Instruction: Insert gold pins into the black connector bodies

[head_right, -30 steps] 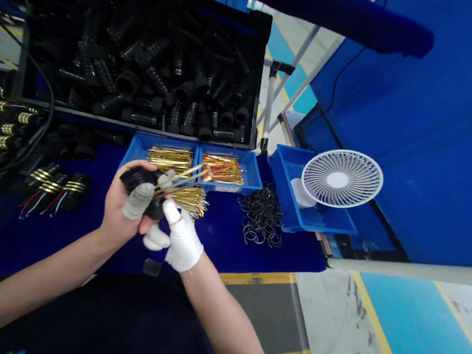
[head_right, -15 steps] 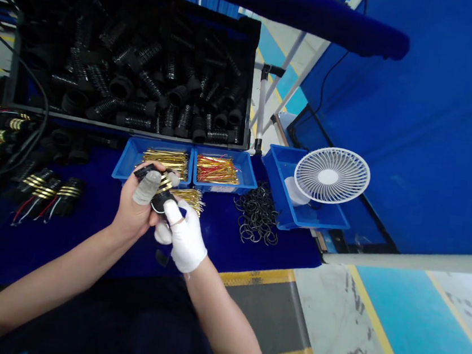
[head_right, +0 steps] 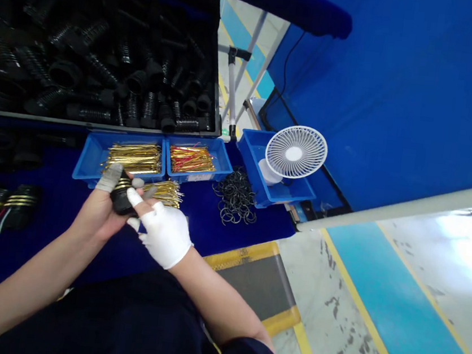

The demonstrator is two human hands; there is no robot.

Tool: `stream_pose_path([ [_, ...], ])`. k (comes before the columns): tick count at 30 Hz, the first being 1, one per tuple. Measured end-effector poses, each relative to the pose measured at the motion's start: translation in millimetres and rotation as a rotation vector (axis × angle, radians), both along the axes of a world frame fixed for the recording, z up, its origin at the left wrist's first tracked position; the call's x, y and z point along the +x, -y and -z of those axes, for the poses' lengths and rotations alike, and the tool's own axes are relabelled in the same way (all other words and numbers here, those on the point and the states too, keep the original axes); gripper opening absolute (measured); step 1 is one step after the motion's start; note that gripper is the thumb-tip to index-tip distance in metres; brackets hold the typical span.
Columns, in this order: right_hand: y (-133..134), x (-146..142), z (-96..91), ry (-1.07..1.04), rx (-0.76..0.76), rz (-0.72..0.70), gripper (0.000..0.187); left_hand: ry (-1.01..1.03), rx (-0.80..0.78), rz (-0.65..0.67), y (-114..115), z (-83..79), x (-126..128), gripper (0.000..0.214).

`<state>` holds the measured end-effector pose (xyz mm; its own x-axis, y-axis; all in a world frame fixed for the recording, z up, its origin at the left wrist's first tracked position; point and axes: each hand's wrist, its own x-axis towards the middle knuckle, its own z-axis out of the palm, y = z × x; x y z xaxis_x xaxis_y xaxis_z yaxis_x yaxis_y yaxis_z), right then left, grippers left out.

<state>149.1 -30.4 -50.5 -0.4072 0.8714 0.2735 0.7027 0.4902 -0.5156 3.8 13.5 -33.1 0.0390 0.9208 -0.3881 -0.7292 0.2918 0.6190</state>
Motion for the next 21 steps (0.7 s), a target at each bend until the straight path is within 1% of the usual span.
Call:
stream_pose_path([
  [1, -4, 15, 2.0, 0.004, -0.003, 0.013, 0.045, 0.042, -0.014, 0.021, -1, 1.6, -5, 0.026],
  [2, -9, 31, 4.2, 0.021, -0.010, 0.058, 0.039, 0.087, -0.030, 0.035, -2, 2.9, -10, 0.024],
  [4, -22, 66, 8.8, 0.121, -0.046, 0.258, 0.037, 0.158, -0.062, 0.064, -2, 3.2, -17, 0.022],
  [6, -35, 96, 13.6, 0.321, -0.124, 0.426, 0.036, 0.171, -0.089, 0.098, 0, 0.2, -19, 0.019],
  [7, -40, 107, 16.0, 0.408, -0.164, 0.482, 0.036, 0.158, -0.098, 0.116, 2, -2.1, -18, 0.017],
  [9, -47, 118, 20.7, 0.515, -0.217, 0.527, 0.037, 0.140, -0.118, 0.195, 8, -6.7, -14, 0.016],
  [11, -48, 121, 24.4, 0.518, -0.215, 0.502, 0.037, 0.146, -0.143, 0.299, 13, -9.1, -8, 0.026],
  [13, -47, 121, 26.4, 0.427, -0.133, 0.488, 0.035, 0.139, -0.160, 0.349, 17, -8.0, -2, 0.032],
  [14, -47, 121, 26.5, 0.349, -0.061, 0.502, 0.032, 0.130, -0.165, 0.337, 19, -6.4, 0, 0.033],
  [16, -49, 124, 25.5, 0.149, 0.119, 0.567, 0.025, 0.119, -0.177, 0.302, 21, -2.6, 4, 0.035],
  [18, -53, 130, 23.5, -0.026, 0.282, 0.640, 0.020, 0.133, -0.200, 0.320, 22, 0.3, 6, 0.038],
  [20, -57, 136, 21.2, -0.113, 0.385, 0.690, 0.019, 0.144, -0.201, 0.351, 23, 1.3, 7, 0.038],
  [21, -58, 140, 19.9, -0.108, 0.402, 0.707, 0.019, 0.142, -0.193, 0.351, 23, 1.4, 7, 0.037],
])
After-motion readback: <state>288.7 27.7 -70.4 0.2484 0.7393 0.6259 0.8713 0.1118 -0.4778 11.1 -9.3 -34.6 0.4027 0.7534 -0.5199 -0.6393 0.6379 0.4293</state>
